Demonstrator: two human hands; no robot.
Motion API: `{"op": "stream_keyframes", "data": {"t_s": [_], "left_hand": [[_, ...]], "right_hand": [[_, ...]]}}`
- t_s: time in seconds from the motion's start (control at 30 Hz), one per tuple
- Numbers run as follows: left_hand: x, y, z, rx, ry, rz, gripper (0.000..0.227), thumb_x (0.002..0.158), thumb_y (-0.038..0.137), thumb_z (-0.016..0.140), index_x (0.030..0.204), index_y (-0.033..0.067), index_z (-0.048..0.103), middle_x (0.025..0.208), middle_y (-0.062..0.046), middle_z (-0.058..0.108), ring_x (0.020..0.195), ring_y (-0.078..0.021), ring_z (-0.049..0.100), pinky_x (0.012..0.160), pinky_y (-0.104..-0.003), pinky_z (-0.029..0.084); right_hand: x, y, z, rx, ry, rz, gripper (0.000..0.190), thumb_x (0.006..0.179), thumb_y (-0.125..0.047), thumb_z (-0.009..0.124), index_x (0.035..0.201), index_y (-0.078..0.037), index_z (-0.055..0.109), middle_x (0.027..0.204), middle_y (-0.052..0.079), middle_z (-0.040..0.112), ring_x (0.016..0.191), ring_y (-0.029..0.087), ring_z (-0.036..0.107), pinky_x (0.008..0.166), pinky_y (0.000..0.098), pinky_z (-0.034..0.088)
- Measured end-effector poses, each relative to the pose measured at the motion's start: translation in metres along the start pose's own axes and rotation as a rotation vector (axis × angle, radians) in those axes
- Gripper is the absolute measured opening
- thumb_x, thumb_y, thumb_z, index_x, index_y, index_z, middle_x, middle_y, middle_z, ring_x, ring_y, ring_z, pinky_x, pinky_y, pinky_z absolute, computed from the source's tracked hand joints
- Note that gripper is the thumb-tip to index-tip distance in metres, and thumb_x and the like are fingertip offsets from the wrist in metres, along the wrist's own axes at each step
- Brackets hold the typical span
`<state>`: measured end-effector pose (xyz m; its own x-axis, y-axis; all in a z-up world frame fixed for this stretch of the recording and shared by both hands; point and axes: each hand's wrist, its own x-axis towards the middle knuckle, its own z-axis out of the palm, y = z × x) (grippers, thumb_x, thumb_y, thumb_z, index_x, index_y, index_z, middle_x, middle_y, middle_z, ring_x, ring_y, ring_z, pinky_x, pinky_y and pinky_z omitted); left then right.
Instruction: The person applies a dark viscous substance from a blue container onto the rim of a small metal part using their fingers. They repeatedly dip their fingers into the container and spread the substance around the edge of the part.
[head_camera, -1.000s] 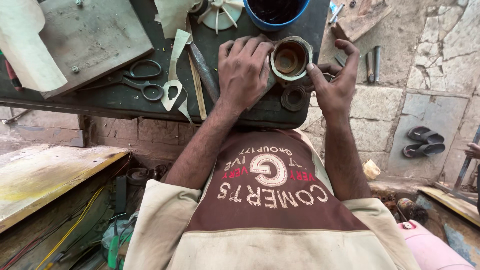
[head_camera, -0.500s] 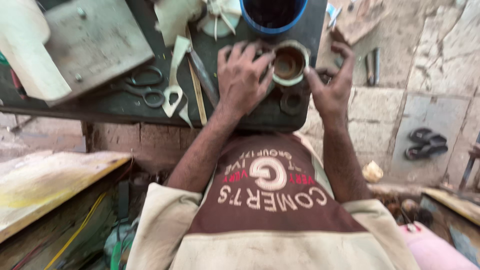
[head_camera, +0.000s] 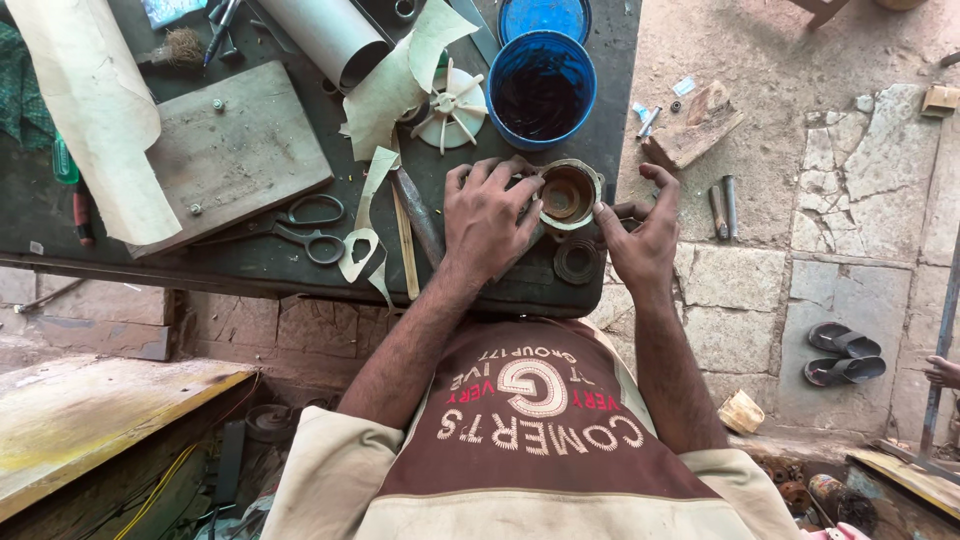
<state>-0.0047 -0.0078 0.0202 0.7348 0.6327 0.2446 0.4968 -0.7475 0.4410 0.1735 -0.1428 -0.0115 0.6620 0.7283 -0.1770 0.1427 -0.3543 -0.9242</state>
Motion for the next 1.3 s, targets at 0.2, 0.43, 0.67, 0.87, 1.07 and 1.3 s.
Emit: {"op": "stream_keyframes", "data": {"t_s": [0.2, 0.43, 0.67, 0.87, 1.07, 1.3], "left_hand": [[-0.001, -0.002, 0.005, 0.018, -0.011, 0.007, 0.025, 0.091, 0.028, 0.076, 0.113, 0.016, 0.077, 0.121, -0.004, 0.07, 0.118, -0.0247, 0.061, 0.105, -0.051, 0.039], [-0.001, -0.004, 0.007, 0.023, -0.012, 0.005, 0.025, 0.091, 0.028, 0.076, 0.113, 0.016, 0.077, 0.12, -0.004, 0.07, 0.118, -0.0247, 0.062, 0.105, -0.051, 0.039], [-0.002, -0.003, 0.007, 0.019, -0.01, 0.002, 0.025, 0.091, 0.028, 0.076, 0.113, 0.0165, 0.077, 0.121, -0.004, 0.07, 0.118, -0.0247, 0.062, 0.105, -0.051, 0.039], [-0.001, -0.001, 0.004, 0.016, 0.0, 0.008, 0.025, 0.091, 0.028, 0.076, 0.112, 0.016, 0.078, 0.12, -0.005, 0.071, 0.117, -0.0244, 0.062, 0.104, -0.05, 0.039], [0.001, 0.001, -0.001, -0.007, 0.01, -0.008, 0.026, 0.088, 0.028, 0.077, 0.111, 0.0165, 0.078, 0.116, -0.004, 0.072, 0.114, -0.0237, 0.063, 0.102, -0.049, 0.04], [-0.002, 0.003, -0.003, -0.032, 0.048, -0.022, 0.025, 0.089, 0.029, 0.076, 0.111, 0.0163, 0.078, 0.116, -0.004, 0.072, 0.114, -0.023, 0.063, 0.103, -0.048, 0.04]], "right_hand": [[-0.001, 0.007, -0.001, -0.029, -0.006, -0.005, 0.068, 0.095, -0.003, 0.074, 0.148, 0.0, 0.032, 0.084, 0.016, 0.075, 0.076, 0.024, 0.078, 0.063, 0.0357, 0.068], [0.0, 0.01, 0.0, -0.057, -0.002, -0.009, 0.068, 0.095, -0.005, 0.074, 0.148, 0.0, 0.032, 0.084, 0.016, 0.076, 0.077, 0.023, 0.078, 0.065, 0.035, 0.067], [-0.001, 0.008, 0.0, -0.063, -0.008, 0.016, 0.069, 0.095, -0.007, 0.075, 0.149, -0.001, 0.032, 0.086, 0.016, 0.076, 0.078, 0.023, 0.078, 0.068, 0.0354, 0.066], [-0.002, 0.004, -0.002, -0.033, -0.014, 0.03, 0.07, 0.094, -0.005, 0.074, 0.149, -0.001, 0.031, 0.086, 0.017, 0.076, 0.077, 0.024, 0.078, 0.067, 0.0348, 0.066], [-0.004, -0.001, -0.004, 0.065, -0.025, 0.046, 0.068, 0.096, -0.003, 0.072, 0.151, -0.003, 0.03, 0.092, 0.021, 0.074, 0.081, 0.026, 0.078, 0.065, 0.0334, 0.068], [-0.01, -0.003, -0.003, 0.046, -0.053, 0.008, 0.067, 0.098, -0.007, 0.074, 0.149, -0.005, 0.031, 0.096, 0.021, 0.074, 0.085, 0.028, 0.078, 0.065, 0.0343, 0.066]]}}
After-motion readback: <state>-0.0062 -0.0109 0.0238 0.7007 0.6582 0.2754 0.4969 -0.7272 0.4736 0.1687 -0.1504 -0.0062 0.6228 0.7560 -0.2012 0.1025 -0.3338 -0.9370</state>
